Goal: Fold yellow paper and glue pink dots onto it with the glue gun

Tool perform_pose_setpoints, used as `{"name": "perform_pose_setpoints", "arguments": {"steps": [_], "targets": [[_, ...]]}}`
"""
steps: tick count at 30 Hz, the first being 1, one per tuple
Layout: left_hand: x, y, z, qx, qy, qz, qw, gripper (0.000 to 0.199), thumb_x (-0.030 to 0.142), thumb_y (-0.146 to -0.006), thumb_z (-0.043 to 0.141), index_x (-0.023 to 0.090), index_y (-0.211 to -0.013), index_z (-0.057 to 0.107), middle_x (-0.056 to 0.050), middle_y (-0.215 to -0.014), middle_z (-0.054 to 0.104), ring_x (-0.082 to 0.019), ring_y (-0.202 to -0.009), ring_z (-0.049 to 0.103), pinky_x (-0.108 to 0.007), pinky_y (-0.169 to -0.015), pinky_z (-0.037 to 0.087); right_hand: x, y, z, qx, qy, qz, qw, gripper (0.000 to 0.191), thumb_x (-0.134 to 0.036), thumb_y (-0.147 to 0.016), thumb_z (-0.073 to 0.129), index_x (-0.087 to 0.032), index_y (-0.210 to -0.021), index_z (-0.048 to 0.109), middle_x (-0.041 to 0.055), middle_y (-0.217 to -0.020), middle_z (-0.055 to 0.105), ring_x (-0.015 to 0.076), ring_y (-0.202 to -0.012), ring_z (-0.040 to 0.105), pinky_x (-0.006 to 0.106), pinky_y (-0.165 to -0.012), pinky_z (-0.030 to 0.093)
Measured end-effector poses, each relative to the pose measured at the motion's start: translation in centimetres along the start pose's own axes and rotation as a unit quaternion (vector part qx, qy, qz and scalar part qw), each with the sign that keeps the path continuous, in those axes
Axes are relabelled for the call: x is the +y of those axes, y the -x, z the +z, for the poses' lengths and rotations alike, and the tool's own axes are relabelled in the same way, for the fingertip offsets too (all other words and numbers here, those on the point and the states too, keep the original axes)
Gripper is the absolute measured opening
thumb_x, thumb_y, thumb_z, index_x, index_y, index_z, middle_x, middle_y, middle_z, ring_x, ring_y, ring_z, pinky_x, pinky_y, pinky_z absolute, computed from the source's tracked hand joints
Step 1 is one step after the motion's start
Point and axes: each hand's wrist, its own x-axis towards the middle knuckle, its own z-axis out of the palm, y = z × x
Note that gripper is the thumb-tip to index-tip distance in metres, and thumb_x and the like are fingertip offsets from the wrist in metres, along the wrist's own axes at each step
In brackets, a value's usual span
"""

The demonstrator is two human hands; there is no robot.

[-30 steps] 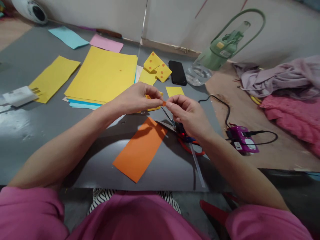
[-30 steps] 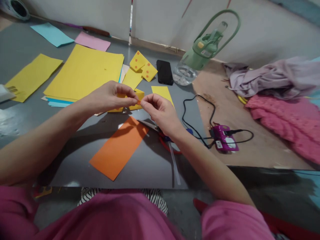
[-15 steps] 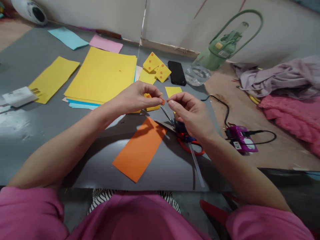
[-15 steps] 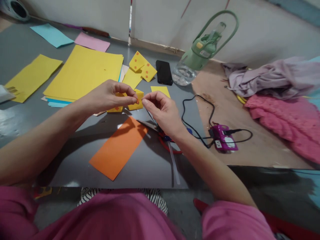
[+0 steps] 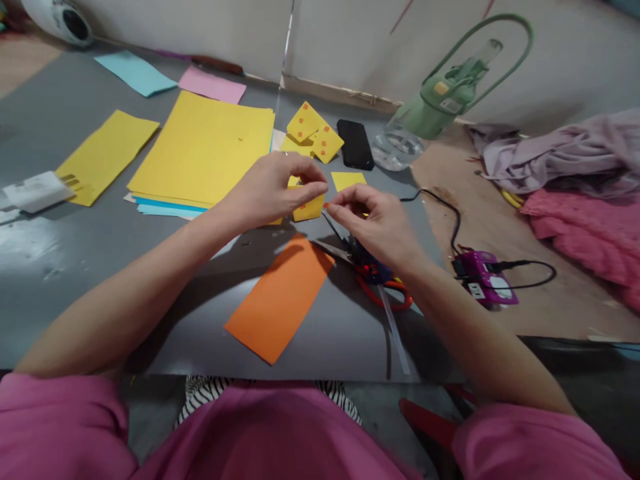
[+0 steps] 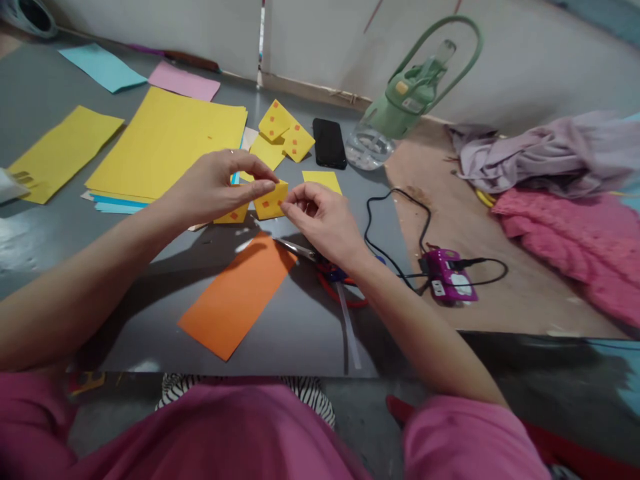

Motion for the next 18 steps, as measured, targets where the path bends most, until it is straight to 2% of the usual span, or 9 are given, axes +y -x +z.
{"name": "perform_pose_setpoints", "arguments": {"steps": [3,6,11,18], "targets": [[-1.1,-0.3,0.1,0.051,-0.115,-0.006,0.992,0.026,0.037,-0.088,0.061,0.022,-0.103,0.074,-0.007,-0.108,0.071,-0.029,-0.115,0.055,-0.043,-0.104,0.037,0.7,-0.8,0.4,-0.070,0.144,-0.003,0.987,0.006,-0.024,-0.086,0.065,-0.021,-0.082,0.068,0.0027,-0.080,0.064,0.0178,-0.074,0.056,0.033,-0.066,0.037],[-2.2,-0.6,0.5,0.043,-0.170,-0.028,0.984,0.029,0.040,-0.089,0.058,0.024,-0.107,0.074,-0.007,-0.109,0.072,-0.031,-0.118,0.052,-0.047,-0.106,0.034,0.9,-1.4,1.1,-0.092,0.228,0.000,0.969,0.007,-0.022,-0.088,0.063,-0.020,-0.085,0.070,0.0057,-0.087,0.066,0.0197,-0.077,0.057,0.033,-0.065,0.035],[-3.0,-1.0,0.7,0.017,-0.183,-0.055,0.981,0.034,0.033,-0.094,0.044,0.023,-0.101,0.076,-0.007,-0.102,0.073,-0.030,-0.114,0.054,-0.047,-0.104,0.035,0.5,-1.7,2.0,-0.093,0.262,0.000,0.961,0.010,-0.023,-0.090,0.062,-0.021,-0.089,0.072,0.0073,-0.094,0.069,0.0218,-0.081,0.060,0.033,-0.061,0.033],[-2.8,-1.1,0.6,-0.011,-0.195,-0.058,0.979,0.033,0.028,-0.094,0.044,0.023,-0.100,0.076,-0.008,-0.106,0.074,-0.029,-0.115,0.055,-0.047,-0.105,0.034,0.4,-2.0,2.2,-0.093,0.287,0.006,0.953,0.010,-0.025,-0.091,0.062,-0.020,-0.089,0.071,0.0089,-0.098,0.069,0.0224,-0.081,0.060,0.034,-0.059,0.030]]}}
